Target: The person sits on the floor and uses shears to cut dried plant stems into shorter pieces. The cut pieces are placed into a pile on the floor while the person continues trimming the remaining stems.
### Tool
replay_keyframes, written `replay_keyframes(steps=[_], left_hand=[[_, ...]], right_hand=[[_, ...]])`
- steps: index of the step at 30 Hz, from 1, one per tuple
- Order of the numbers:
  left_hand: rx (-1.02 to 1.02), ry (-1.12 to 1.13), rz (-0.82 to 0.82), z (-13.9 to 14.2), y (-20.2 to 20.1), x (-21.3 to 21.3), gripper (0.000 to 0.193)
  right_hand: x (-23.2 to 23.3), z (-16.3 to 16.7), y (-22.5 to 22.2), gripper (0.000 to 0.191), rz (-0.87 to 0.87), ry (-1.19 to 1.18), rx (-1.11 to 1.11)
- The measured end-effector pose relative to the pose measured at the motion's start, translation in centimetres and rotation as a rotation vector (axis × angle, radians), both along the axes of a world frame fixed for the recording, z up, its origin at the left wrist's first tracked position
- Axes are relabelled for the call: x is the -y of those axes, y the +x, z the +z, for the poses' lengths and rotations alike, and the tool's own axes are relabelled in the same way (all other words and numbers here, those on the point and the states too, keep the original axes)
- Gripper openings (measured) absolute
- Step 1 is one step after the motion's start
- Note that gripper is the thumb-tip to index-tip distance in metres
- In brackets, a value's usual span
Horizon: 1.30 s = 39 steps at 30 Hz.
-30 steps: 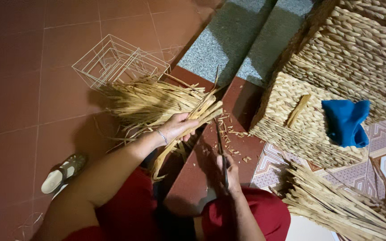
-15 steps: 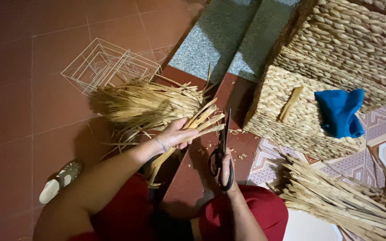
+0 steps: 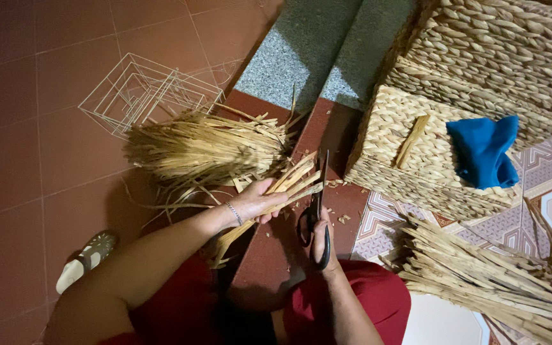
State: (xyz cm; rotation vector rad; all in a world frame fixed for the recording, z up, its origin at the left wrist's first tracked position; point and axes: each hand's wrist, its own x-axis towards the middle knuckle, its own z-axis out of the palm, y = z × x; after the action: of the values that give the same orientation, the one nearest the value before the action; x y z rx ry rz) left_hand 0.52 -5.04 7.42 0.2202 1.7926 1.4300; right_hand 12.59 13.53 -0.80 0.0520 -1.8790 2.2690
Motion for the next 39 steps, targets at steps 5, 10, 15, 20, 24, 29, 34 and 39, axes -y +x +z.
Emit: replay_keyframes(steps=[5,10,15,20,24,29,34,39], left_hand=[[0.015,0.076,0.022,0.1,0.0,0.1,0.033],[0.063,-0.001,0.028,0.5,-0.3,0.2,0.035],[0.048,0.032,0.013,0.5,-0.3,0.2,0.036],[0.048,0.056,0.027,0.1,-0.2,0.1,0.036],[0.033,0.053,0.057,-0.3,-0.7,0.4,0.04],[-0.05,0.031,0.101,-0.9,-1.0,0.8,0.041],[-0.047,0.03,0.11,-1.4,-0.8,0.5,0.037],[0.013,-0.069,0.188,-1.3,-1.0,0.2,0.038]], right_hand=[[-0.1,-0.4,0.2,0.082,0.024,-0.02,-0.054],[-0.4,0.0,0.5,0.079,0.039,-0.082,0.098],[-0.5,-1.2,0.4,0.065,-0.032,0.006,0.083],[-1.0,-3.7,0.4,0.058,-0.133,-0.119,0.148],[-1.4,-3.9,0.8,0.062,-0.206,-0.095,0.02],[0.0,-1.9,1.8,0.076,-0.02,-0.176,-0.108],[1.4,-0.4,1.9,0.079,0.034,-0.035,0.029],[1.7,-0.2,1.8,0.078,0.041,-0.098,0.117]])
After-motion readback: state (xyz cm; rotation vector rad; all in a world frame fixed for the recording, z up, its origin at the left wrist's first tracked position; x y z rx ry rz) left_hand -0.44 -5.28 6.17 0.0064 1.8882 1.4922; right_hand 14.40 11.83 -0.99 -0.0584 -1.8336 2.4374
